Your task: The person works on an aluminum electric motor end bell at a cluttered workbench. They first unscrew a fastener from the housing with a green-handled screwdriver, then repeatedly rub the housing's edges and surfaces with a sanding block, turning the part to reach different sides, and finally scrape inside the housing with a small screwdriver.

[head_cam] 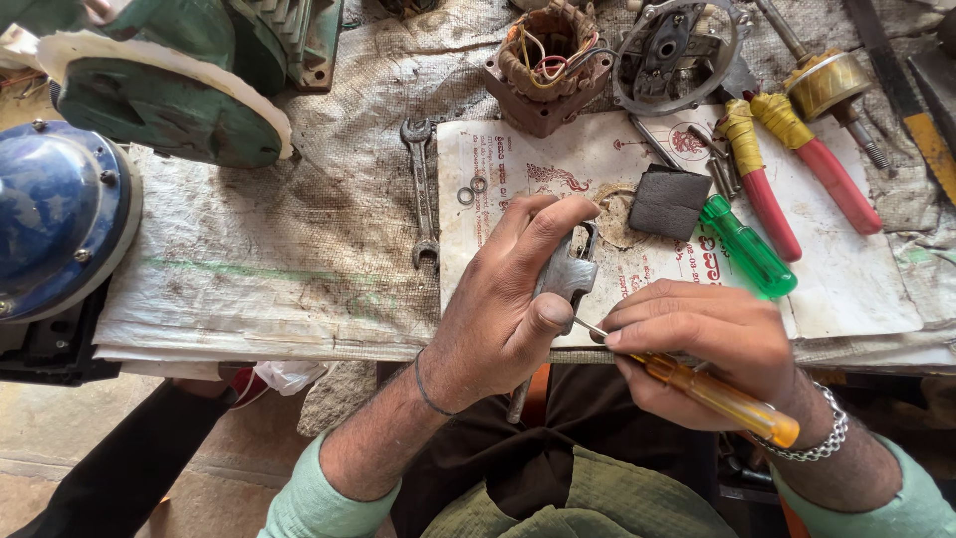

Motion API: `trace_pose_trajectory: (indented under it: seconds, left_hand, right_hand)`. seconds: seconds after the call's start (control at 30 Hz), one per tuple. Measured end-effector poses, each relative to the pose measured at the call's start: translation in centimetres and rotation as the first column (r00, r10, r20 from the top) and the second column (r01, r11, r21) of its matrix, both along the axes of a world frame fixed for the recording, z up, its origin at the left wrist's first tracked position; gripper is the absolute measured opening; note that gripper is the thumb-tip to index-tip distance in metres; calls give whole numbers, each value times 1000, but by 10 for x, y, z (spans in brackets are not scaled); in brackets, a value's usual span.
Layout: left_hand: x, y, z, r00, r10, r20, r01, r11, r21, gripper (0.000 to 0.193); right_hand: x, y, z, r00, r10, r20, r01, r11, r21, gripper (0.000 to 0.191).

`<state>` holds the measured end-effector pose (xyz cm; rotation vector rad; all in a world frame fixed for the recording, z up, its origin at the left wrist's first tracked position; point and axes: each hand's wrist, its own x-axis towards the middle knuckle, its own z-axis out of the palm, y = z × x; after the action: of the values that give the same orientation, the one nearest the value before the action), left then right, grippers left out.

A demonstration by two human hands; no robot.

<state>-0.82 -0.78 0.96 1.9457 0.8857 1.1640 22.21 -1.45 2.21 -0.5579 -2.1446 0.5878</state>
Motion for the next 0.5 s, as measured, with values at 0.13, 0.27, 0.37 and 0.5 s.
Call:
trace_pose_trajectory:
  seconds: [0.13,0.27,0.37,0.5]
  left_hand:
    - [0,0,0,1000,11,-17,-11,1000,11,92]
    - [0,0,0,1000,8,-9,-8,1000,-3,92]
    - [0,0,1,1000,9,-11,-9,1000,2,93]
    - [0,0,1,1000,13,-10,-13,1000,-6,94]
  right_hand:
    - [0,1,2,1000,2,-18,-2,1000,6,31]
    - [0,1,3,995,91,34,-91,996,-3,31]
    - [1,1,2,998,58,7,-59,998,12,29]
    - [1,1,2,998,63,14,-63,997,37,28]
